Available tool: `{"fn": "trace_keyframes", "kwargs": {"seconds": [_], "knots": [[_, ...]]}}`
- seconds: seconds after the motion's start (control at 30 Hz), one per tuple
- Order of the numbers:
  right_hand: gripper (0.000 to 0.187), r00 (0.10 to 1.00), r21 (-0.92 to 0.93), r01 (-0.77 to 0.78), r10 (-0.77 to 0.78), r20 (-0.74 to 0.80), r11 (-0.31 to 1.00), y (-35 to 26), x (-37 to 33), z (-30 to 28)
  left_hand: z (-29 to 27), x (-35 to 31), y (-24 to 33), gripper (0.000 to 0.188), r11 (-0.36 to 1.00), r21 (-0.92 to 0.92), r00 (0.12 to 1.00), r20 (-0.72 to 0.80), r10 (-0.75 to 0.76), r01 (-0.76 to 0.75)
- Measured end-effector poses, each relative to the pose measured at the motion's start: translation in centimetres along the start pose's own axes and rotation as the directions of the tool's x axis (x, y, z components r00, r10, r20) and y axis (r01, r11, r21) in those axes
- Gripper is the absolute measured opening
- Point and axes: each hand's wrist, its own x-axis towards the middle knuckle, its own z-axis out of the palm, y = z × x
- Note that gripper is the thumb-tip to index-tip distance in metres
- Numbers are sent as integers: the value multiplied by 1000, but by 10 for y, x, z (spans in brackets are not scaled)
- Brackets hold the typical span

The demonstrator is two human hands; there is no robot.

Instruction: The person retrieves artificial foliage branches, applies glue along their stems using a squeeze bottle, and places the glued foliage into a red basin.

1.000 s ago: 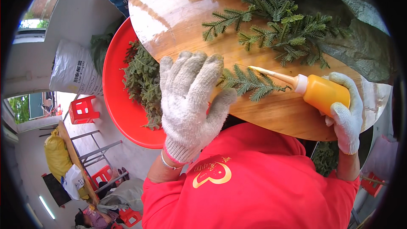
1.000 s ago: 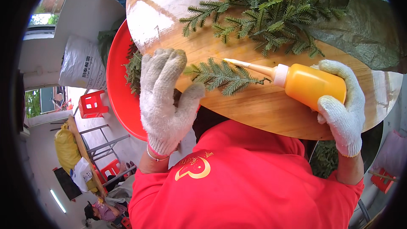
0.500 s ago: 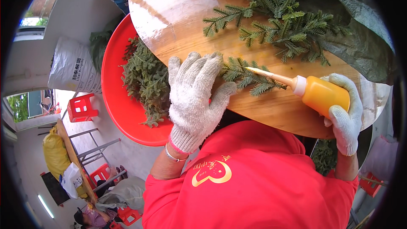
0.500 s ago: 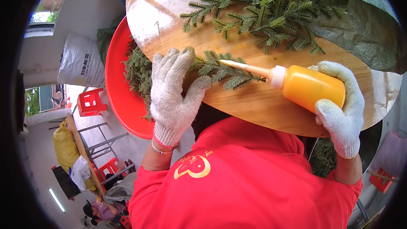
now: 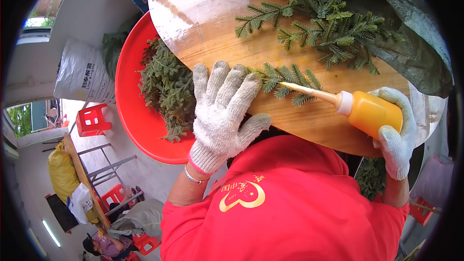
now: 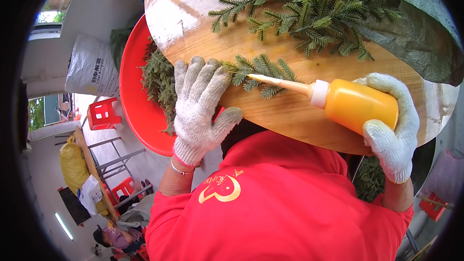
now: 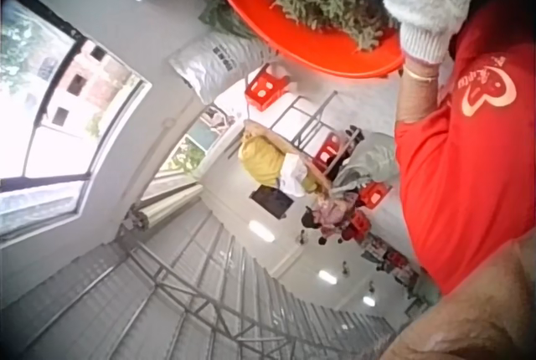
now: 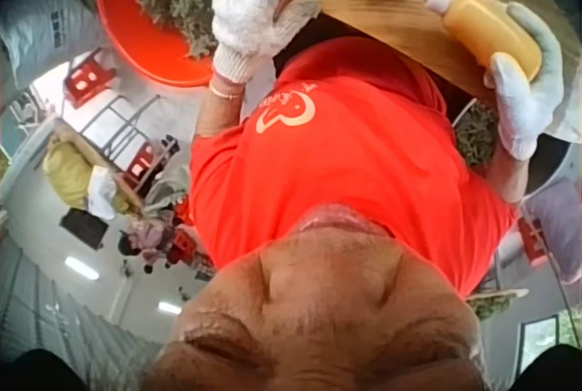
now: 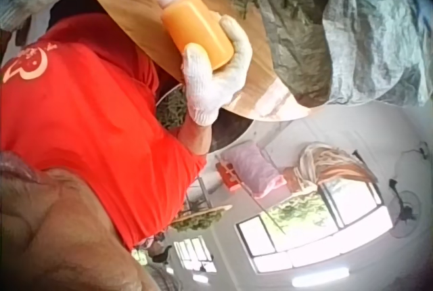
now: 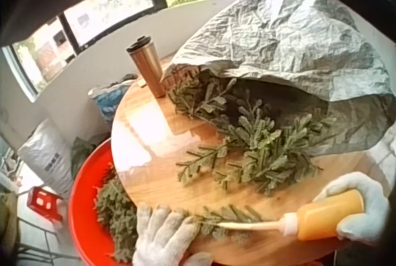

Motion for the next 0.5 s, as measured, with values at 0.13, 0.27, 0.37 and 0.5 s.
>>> {"fn": "trace_keyframes", "kwargs": {"seconds": [0.13,0.27,0.37,0.5], "knots": [[64,997,3,-80,80,-16,997,-10,1,7,1,-3,-2,66,1000,10,1000,0,-7,7],[61,989,22,-146,146,-10,989,-9,4,3,1,-5,-5,68,1000,19,1000,10,19,-20],[59,983,54,-185,185,11,981,-11,8,0,5,-11,-10,69,999,12,999,4,37,-37],[59,983,79,-185,186,4,979,-11,10,3,3,-9,-9,72,1000,-2,1000,-3,31,-31]]}}
